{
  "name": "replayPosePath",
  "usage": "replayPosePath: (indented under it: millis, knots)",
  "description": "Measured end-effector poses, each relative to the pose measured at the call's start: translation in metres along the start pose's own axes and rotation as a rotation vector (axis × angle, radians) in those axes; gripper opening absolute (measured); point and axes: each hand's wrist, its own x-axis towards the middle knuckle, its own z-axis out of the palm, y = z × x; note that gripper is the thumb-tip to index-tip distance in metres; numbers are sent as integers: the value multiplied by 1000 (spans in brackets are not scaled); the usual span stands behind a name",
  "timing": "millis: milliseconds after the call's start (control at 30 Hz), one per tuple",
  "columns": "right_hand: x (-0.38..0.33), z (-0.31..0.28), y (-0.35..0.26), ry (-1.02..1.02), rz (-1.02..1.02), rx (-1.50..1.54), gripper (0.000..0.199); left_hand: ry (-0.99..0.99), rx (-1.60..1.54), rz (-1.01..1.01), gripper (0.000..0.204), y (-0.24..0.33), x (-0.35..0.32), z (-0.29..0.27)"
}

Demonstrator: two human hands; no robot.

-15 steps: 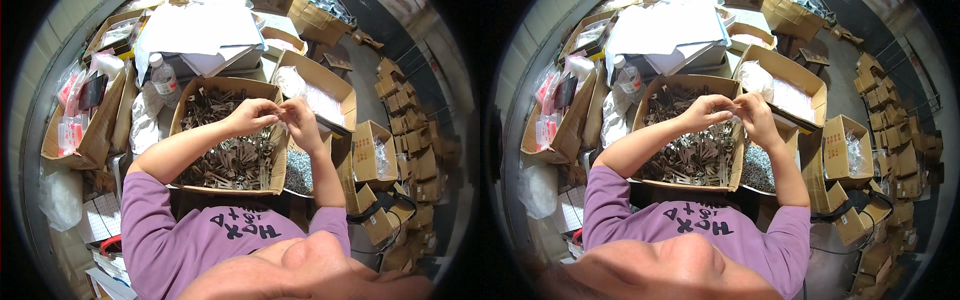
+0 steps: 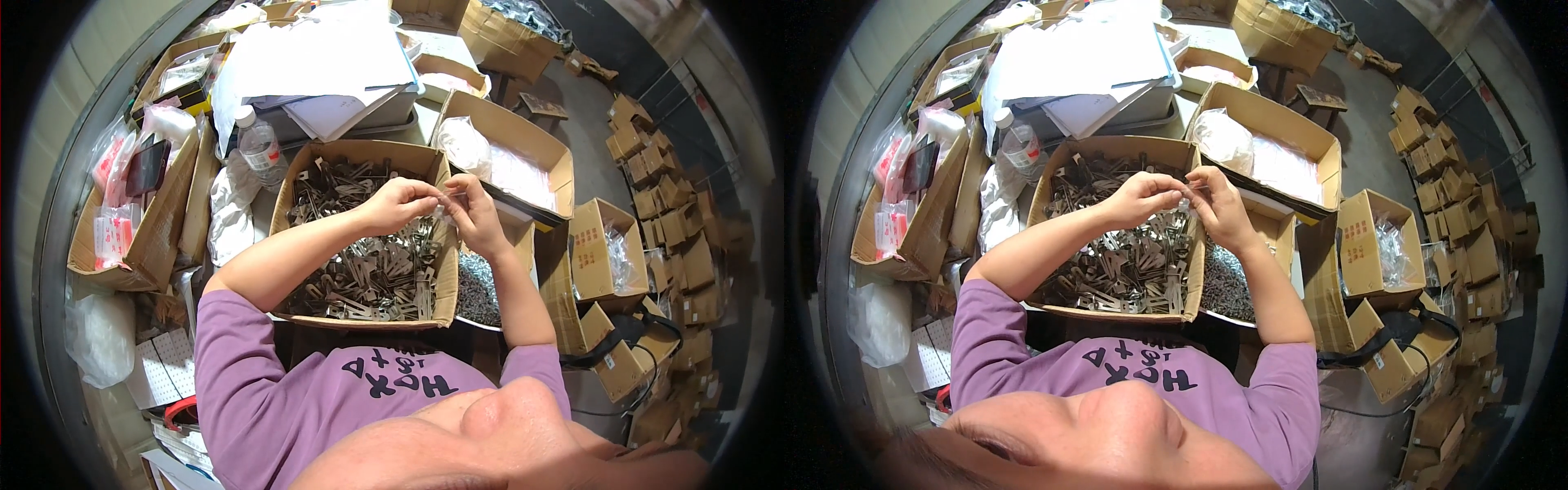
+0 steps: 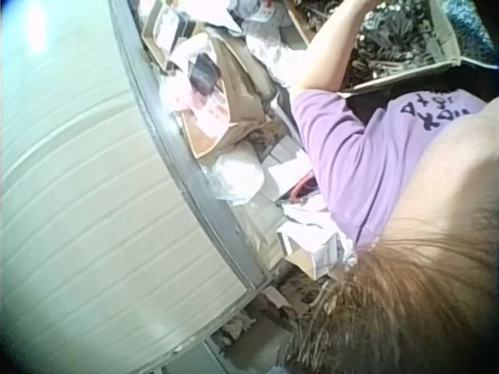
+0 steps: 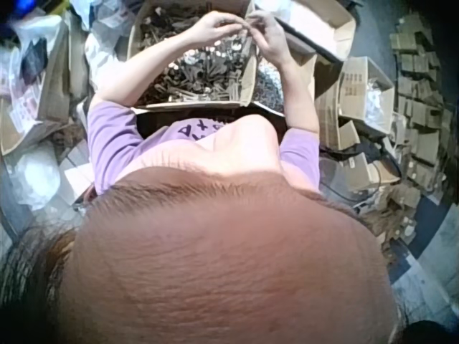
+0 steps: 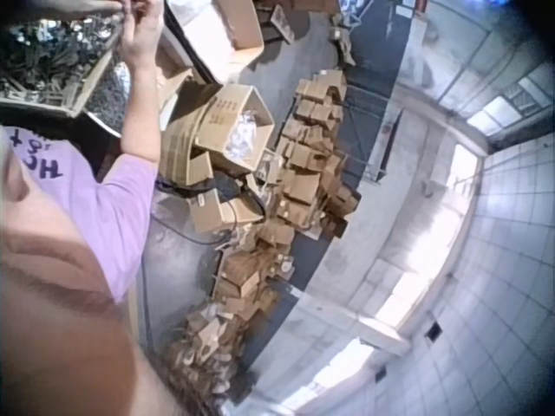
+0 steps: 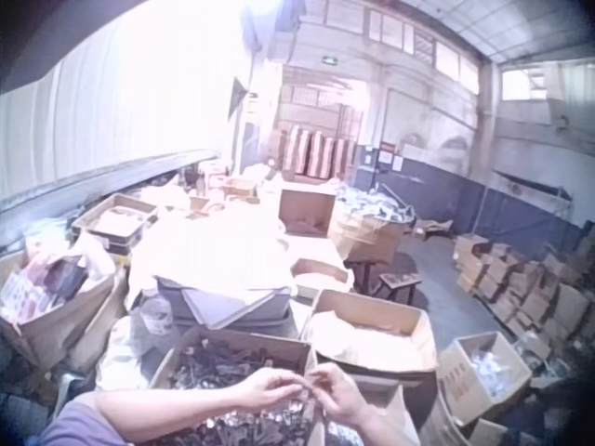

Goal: The person picks up metal hinges from a cardboard box and puts them into small plastic bags by hand.

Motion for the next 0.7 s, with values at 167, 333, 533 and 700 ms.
replayPosePath:
  millis: [167, 333, 533, 700]
  knots:
    - [2, -2, -5, 149, -154, -304, 31, 208, -100, 81, 16, 12, -3, -4]
    - [4, -3, -18, 206, -228, -313, 33, 329, 57, 141, 18, 14, -4, -13]
    - [7, 4, -32, -3, -399, -494, 28, 372, 390, 310, 13, 17, -3, -8]
    - [7, 5, -35, -1, -314, -553, 24, 362, 640, 327, 13, 18, -5, -10]
